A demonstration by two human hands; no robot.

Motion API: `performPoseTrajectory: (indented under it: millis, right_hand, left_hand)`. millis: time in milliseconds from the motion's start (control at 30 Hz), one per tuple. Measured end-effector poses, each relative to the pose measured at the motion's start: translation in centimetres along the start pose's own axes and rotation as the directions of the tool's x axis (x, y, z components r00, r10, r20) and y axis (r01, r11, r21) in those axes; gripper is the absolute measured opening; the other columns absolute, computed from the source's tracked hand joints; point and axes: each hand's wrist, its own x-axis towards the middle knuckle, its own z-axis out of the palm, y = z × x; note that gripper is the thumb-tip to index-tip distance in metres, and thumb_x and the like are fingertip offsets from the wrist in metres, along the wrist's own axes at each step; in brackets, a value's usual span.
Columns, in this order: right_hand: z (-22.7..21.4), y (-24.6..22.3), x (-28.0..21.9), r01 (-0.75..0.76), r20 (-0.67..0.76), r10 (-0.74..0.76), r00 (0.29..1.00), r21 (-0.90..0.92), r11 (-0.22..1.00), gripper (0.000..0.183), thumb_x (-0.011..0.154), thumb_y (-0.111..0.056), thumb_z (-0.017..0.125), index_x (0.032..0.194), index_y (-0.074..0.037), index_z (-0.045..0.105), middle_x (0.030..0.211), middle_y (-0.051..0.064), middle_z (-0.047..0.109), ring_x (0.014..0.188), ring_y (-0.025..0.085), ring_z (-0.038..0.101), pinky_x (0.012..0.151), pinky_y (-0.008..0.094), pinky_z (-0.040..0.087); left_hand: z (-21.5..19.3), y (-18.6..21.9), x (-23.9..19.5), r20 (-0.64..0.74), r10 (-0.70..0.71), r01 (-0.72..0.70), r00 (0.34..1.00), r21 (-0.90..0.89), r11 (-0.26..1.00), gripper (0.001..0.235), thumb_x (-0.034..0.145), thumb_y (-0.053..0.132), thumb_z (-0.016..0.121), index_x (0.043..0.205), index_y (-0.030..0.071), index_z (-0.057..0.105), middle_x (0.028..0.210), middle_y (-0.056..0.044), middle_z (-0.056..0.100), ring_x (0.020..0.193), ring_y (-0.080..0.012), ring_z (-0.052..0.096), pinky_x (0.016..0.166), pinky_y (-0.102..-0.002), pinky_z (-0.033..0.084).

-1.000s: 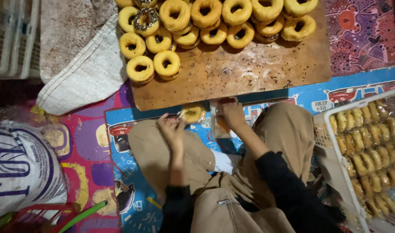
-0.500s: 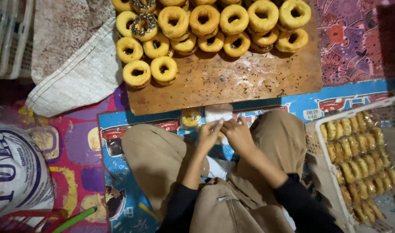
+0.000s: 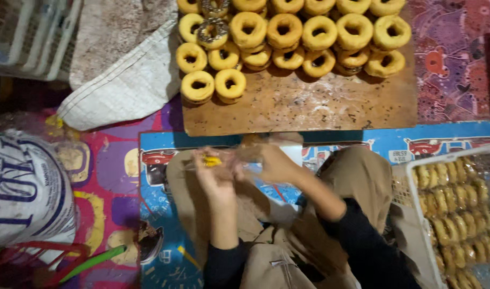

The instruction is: The person sits on the floor and repeatedly picks up donuts from a wooden board, places them into small clear plastic bags, and then puts the sealed bags into a white plastic crate. The process is repeated for multiple donuts.

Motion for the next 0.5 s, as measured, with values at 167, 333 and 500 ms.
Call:
performPoseTrajectory:
  millis: [167, 333, 500]
  right_hand:
    - [-4.1, 2.6, 12.9, -0.085, -0.479, -0.234, 0.846, -0.554, 0.828, 0.082, 0.070, -0.069, 0.084, 0.101, 0.004, 0.063, 0.100, 0.025, 0.067, 0.082, 0.041, 0.068, 0.063, 0.050, 0.055]
    - [-4.1, 4.1, 15.6, -0.199, -0.376, 0.000, 0.927, -0.491, 0.848, 0.074, 0.069, -0.060, 0.085, 0.105, 0.000, 0.062, 0.096, 0.020, 0.068, 0.088, 0.039, 0.069, 0.073, 0.050, 0.056]
    - [-2.4, 2.9, 5.1, 0.011, -0.385, 0.088, 0.919, 0.248, 0.969, 0.065, 0.076, -0.032, 0.083, 0.126, -0.002, 0.055, 0.109, 0.012, 0.076, 0.099, 0.019, 0.075, 0.085, 0.030, 0.060]
  left_hand:
    - [0.0, 5.6, -1.2, -0.170, 0.047, -0.056, 0.984, -0.049, 0.997, 0.022, 0.108, 0.032, 0.062, 0.109, 0.010, 0.062, 0.115, -0.017, 0.071, 0.105, -0.0267, 0.069, 0.097, -0.039, 0.057]
    - [2.4, 6.0, -1.0, -0.314, -0.103, 0.026, 0.944, -0.242, 0.970, 0.023, 0.101, 0.032, 0.060, 0.102, 0.008, 0.061, 0.117, -0.022, 0.069, 0.109, -0.0357, 0.067, 0.100, -0.052, 0.056]
    - [1.1, 3.7, 1.1, -0.175, -0.233, 0.080, 0.957, -0.612, 0.787, 0.036, 0.098, 0.036, 0.065, 0.109, 0.001, 0.061, 0.132, -0.030, 0.059, 0.125, -0.0415, 0.057, 0.105, -0.058, 0.049]
